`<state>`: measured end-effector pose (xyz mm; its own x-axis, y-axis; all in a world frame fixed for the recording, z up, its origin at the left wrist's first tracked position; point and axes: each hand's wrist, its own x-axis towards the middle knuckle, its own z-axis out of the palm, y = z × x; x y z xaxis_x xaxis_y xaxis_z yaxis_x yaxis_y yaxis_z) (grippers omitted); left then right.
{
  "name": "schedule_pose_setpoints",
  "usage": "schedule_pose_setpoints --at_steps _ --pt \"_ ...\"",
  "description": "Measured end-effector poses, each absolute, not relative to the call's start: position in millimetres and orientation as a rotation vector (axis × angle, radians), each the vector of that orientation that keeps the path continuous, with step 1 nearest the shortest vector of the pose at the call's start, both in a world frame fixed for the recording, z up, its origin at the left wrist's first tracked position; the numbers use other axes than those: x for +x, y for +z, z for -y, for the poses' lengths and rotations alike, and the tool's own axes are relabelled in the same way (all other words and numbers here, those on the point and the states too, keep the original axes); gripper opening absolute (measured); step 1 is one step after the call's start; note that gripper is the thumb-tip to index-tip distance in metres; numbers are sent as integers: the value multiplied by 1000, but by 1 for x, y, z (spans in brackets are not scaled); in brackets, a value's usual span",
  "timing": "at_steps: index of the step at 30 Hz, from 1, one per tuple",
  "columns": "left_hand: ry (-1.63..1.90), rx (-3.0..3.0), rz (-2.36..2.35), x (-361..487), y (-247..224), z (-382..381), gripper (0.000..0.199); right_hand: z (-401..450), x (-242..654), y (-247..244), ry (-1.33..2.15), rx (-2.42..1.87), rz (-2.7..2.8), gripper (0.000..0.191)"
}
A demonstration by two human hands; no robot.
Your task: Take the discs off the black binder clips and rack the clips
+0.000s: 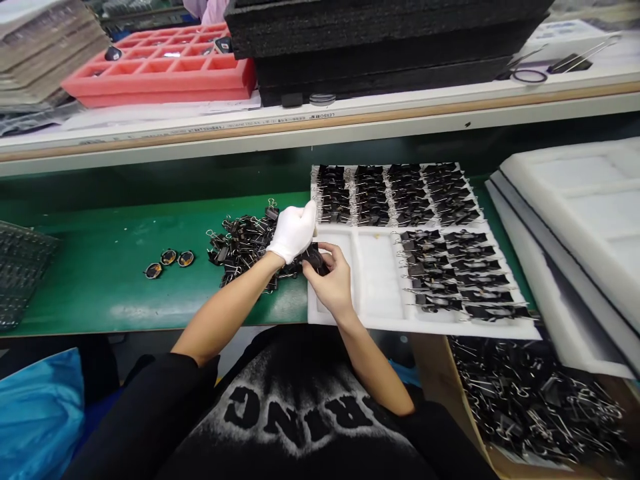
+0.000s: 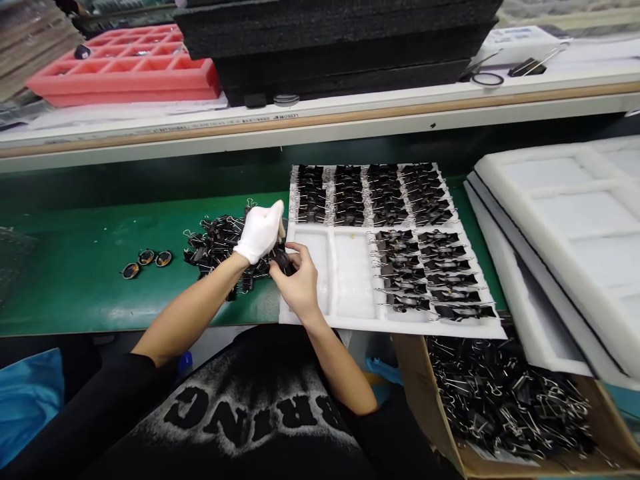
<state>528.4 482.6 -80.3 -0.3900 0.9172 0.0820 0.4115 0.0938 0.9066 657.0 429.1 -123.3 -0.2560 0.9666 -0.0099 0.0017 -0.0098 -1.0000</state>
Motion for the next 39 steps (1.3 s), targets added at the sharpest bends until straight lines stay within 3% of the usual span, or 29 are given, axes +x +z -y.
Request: schedule_pose_setpoints --at_steps 10,16,23,26,29,33,37,39 --pt "1286 1306 -1883 531 -80 -480 69 -433 658 -126 1393 -1093 1405 40" --pt "1343 1297 -1874 536 -80 -478 69 -433 660 -123 1371 -1086 1478 19" --pt "1348 1270 -1849 540 -84 -475 68 -429 660 -123 1252 -1102 1553 17" --pt "1254 1428 -1817 541 -73 -465 59 -428 675 -123 1009 -1095 1671 25" --pt "930 1702 -1771 540 -58 -451 38 -434 706 -124 492 -1028 1906 47" --pt "383 1632 -1410 542 -51 -447 48 -441 753 -124 -158 -868 2149 64" --pt "285 1420 -1211 568 -60 -455 47 -427 790 -128 -287 -1026 2147 54" --pt "317 1419 -1218 590 -68 -455 43 -411 809 -132 -215 -1235 2093 60"
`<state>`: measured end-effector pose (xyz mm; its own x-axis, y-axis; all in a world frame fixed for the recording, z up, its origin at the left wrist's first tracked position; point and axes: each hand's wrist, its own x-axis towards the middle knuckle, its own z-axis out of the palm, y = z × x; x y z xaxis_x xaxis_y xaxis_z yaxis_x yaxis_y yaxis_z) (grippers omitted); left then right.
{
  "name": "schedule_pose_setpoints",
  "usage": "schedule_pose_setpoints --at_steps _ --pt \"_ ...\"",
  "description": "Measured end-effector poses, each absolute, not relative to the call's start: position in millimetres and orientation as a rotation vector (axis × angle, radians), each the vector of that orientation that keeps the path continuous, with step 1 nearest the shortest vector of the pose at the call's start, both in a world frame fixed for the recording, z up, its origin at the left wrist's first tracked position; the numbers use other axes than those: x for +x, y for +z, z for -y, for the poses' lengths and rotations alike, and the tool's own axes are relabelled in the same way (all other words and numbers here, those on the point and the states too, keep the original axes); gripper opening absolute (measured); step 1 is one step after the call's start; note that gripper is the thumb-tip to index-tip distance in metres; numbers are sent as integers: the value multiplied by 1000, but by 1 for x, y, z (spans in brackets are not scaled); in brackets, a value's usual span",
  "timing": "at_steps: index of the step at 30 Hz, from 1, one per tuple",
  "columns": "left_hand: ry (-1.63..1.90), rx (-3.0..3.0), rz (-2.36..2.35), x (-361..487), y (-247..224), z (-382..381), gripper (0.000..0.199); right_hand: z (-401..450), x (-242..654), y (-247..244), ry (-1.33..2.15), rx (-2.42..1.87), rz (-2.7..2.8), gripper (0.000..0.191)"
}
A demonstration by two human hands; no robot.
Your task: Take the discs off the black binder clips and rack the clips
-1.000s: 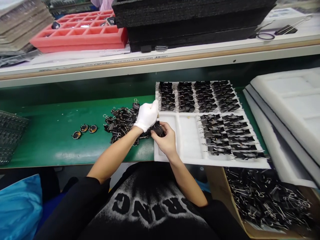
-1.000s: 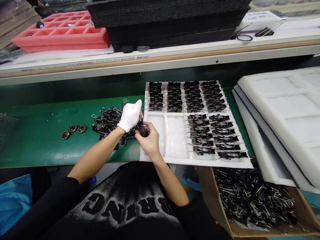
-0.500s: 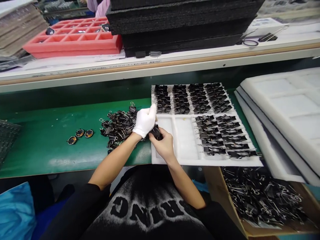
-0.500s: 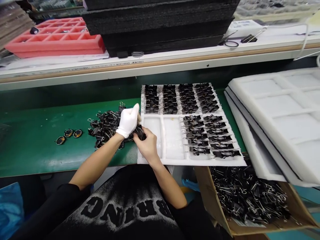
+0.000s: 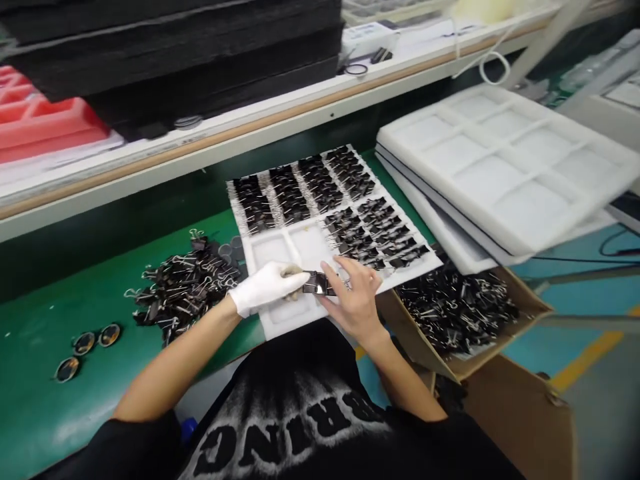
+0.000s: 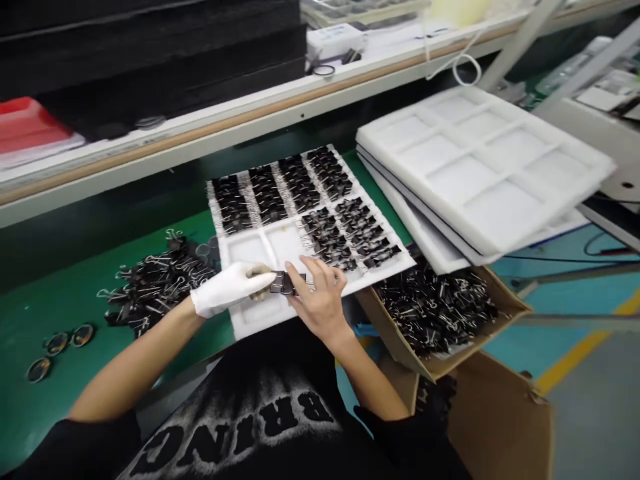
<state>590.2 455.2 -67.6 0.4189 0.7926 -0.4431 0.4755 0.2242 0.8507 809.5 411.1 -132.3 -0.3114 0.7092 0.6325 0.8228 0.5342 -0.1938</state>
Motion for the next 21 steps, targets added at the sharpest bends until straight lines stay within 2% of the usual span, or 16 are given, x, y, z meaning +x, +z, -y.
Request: schedule_pose_setpoints --at_steps 2,4,8,10,15,21 --pt "409 1504 -1273 618 -77 -452 39 -395 830 -140 -81 -1412 1945 84" --pt "542 1669 -1321 647 -88 -446 35 -382 850 -152 63 -1547 1664 91" --pt "693 2113 -1402 699 -114 -433 38 -379 879 -177 314 -1702 1194 49" --pt "653 2277 -1484 714 -124 -430 39 -386 887 -186 365 -1719 1158 39" --pt "406 2597 -1565 724 -129 -426 36 -400 899 -187 150 -1738 1210 32" --pt "249 2761 -1565 727 -120 -431 36 -399 914 -179 89 -1732 1343 30"
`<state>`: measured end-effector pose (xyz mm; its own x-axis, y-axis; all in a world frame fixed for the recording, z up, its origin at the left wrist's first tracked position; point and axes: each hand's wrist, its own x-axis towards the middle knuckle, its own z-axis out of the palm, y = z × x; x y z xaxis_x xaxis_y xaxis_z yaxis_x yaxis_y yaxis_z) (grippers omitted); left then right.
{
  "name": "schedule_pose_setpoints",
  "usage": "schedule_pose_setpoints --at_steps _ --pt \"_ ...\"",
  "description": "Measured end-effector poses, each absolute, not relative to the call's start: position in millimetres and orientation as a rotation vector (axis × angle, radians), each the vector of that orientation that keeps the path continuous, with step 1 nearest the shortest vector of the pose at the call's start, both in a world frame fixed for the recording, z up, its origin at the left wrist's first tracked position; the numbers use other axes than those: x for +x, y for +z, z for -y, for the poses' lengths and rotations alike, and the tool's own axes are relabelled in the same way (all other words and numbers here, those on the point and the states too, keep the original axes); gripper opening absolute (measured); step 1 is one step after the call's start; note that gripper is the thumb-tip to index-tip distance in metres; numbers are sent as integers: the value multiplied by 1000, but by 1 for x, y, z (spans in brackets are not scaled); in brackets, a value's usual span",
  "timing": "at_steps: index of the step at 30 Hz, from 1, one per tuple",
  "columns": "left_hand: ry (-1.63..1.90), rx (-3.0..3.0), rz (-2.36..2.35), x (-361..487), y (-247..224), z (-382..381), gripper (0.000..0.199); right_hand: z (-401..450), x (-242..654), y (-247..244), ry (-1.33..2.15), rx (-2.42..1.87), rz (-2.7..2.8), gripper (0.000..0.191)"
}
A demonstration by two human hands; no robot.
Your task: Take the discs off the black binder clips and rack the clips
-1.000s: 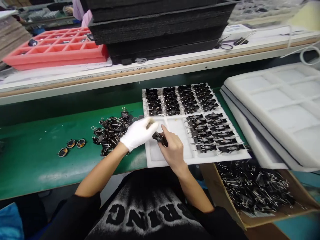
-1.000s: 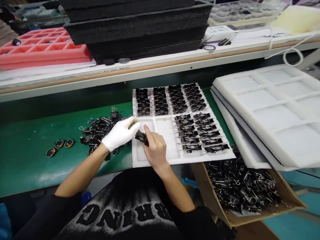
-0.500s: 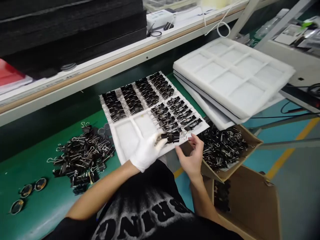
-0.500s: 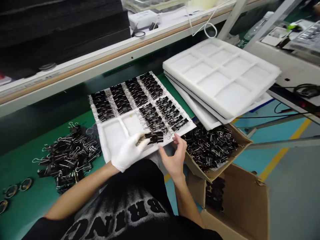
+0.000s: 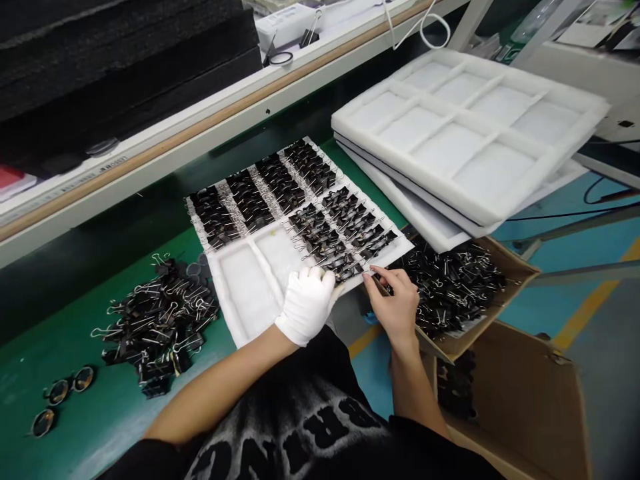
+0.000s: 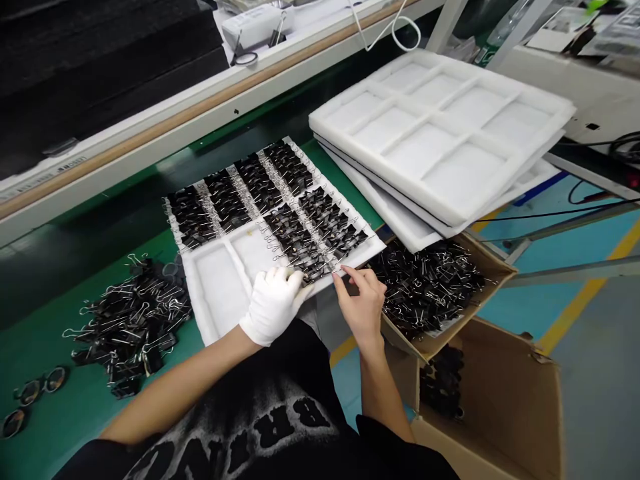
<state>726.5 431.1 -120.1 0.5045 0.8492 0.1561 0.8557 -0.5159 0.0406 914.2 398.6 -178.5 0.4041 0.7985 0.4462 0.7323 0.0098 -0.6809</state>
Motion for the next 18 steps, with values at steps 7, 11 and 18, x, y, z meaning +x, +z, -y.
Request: schedule_pose_setpoints --at_steps 7,11,18 --pt "-299 -2681 1414 722 -127 -436 35 -399 920 -179 -23 -1649 1443 21" --pt "-199 -2705 1399 724 -120 -435 32 -395 924 -180 -78 -1651 1482 20" --pt "-146 -2696 1429 730 -115 -433 33 -410 945 -151 -35 -1664 2033 38"
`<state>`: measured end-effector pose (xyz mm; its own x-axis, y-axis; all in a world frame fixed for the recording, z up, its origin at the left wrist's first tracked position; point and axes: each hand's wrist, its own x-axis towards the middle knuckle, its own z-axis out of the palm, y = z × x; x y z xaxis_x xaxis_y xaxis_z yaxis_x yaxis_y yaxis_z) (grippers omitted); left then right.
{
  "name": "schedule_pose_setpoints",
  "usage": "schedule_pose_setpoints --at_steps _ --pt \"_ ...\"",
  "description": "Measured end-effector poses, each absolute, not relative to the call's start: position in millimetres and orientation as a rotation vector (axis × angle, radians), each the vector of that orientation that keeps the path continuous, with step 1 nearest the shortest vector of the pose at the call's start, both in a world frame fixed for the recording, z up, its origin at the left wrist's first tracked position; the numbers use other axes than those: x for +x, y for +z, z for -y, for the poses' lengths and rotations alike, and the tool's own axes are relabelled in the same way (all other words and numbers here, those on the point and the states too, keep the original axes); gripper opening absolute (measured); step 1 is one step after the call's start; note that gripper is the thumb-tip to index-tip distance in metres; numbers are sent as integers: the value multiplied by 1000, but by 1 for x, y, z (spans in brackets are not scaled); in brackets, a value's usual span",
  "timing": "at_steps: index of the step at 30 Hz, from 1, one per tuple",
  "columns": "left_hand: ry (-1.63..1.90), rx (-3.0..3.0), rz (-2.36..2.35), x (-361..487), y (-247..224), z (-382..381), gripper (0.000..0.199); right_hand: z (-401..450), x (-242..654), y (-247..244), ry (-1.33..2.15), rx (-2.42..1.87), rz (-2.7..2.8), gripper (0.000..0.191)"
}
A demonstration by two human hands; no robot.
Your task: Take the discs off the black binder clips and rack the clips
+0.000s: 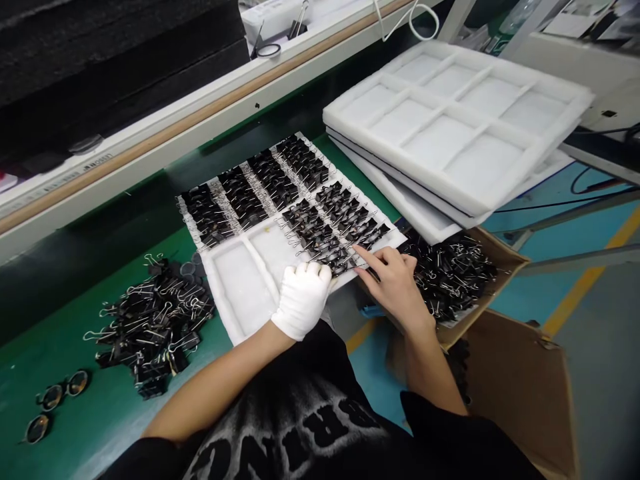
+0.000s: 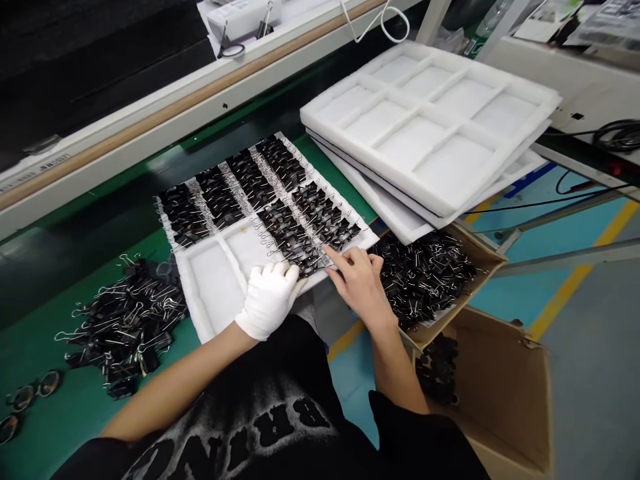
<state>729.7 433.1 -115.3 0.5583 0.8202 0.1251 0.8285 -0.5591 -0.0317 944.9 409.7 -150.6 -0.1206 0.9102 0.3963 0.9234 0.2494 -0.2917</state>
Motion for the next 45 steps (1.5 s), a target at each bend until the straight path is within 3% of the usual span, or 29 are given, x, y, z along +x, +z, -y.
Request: schedule_pose_setpoints --at_steps 5,9,19,25,31,37,45 --pt "-184 -2704 1445 727 -120 -433 30 -423 957 -138 -31 -1547 2156 25" --pt "-195 -2724 1425 726 -120 -434 33 -428 963 -140 -40 -1542 2214 38" --pt "-142 -2733 1423 729 -109 -438 42 -434 969 -142 -31 -1475 2296 32" --pt "-19 -2923 1287 735 -93 -459 34 -434 972 -143 -17 -1448 2333 30" --pt "-93 -2957 1279 745 -90 -472 50 -439 973 -143 -87 -1428 2367 34" --pt "-70 -3007 1221 751 -93 -480 43 -438 973 -143 -42 -1440 2365 33" --pt "-37 -3041 1216 745 -95 -481 53 -437 976 -140 -100 -1406 2428 31"
